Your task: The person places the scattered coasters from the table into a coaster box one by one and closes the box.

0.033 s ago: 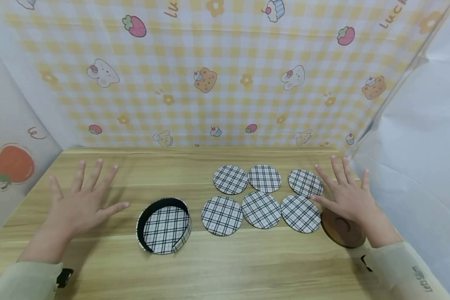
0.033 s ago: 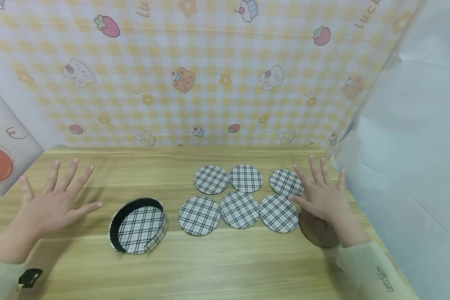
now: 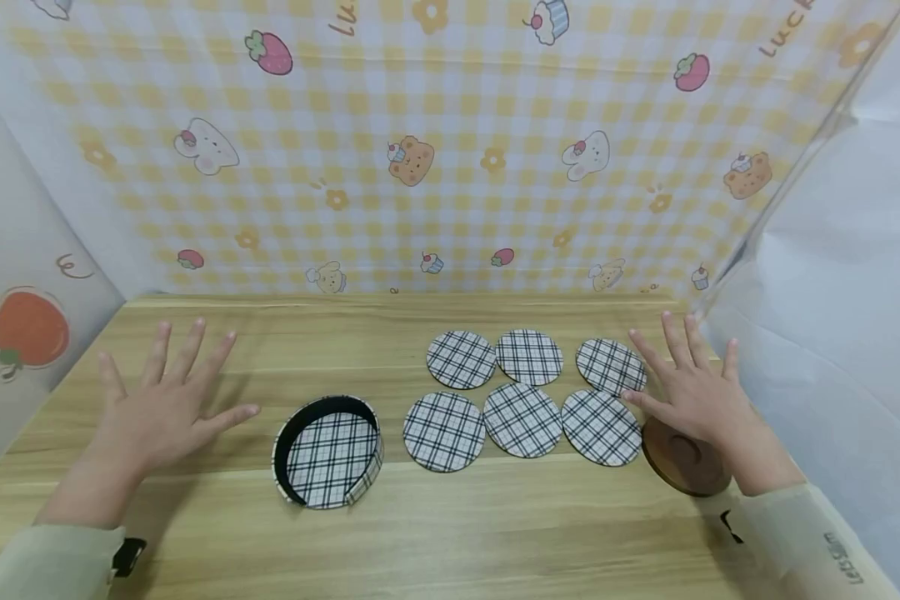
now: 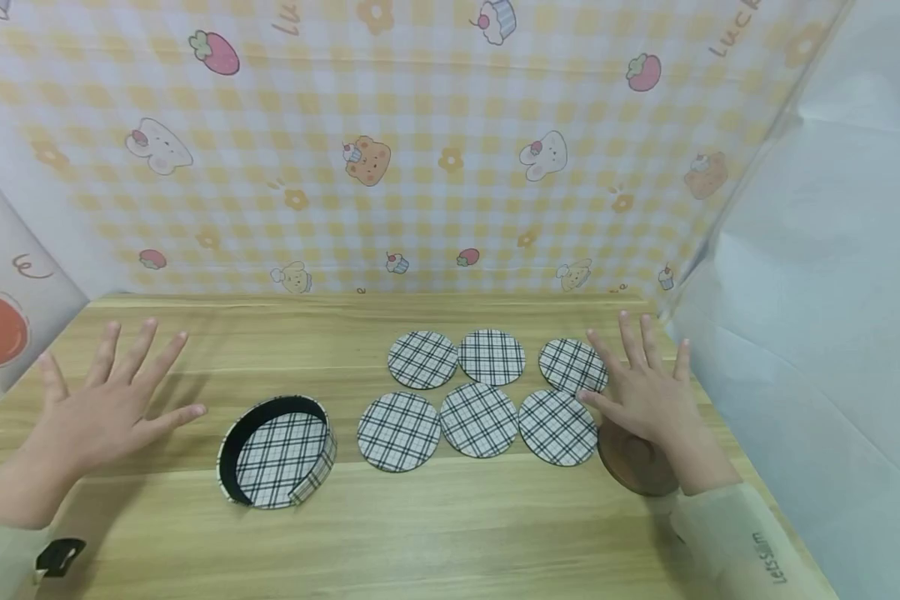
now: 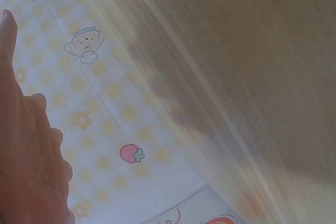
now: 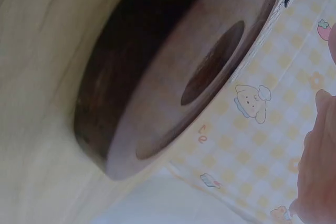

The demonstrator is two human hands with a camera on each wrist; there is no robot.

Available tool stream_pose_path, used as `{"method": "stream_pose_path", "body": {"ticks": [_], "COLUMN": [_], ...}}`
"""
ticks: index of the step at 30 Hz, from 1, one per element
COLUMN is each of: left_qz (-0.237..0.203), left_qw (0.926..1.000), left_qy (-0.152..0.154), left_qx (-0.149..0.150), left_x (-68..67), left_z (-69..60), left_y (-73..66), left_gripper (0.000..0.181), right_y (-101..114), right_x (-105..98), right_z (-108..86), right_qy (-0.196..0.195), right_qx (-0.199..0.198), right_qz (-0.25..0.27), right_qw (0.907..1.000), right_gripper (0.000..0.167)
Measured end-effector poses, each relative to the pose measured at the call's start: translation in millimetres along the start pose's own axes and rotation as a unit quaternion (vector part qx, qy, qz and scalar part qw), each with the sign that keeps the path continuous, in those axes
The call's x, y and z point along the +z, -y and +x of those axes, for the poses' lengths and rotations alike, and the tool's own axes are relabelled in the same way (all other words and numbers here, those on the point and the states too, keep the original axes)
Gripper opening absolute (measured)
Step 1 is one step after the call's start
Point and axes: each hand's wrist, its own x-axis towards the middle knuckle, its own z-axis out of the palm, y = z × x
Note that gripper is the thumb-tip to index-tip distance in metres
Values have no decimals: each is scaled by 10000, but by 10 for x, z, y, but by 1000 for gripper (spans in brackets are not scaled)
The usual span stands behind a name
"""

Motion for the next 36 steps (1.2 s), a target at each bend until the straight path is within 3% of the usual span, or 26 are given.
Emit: {"method": "stream_pose_path", "body": {"ticks": [11, 18, 36], "left_qz": [-22, -25, -203], "left_qw": [10000, 9999, 9989], "left_qy": [76, -40, -31], "left_qx": [51, 129, 410], "left_x": [38, 11, 0], "left_z": [-109, -179, -267], "left_y": [18, 6, -148], "left_gripper": [99, 99, 101], "right_y": [102, 224, 671], "right_x": [4, -11, 7], "right_z": [32, 102, 243], "right_qy": [-8, 84, 19], "right_qx": [-38, -126, -653], "right_qz": [106, 171, 284], "right_qw": [9999, 9997, 9975], "right_gripper": [90, 92, 90]}}
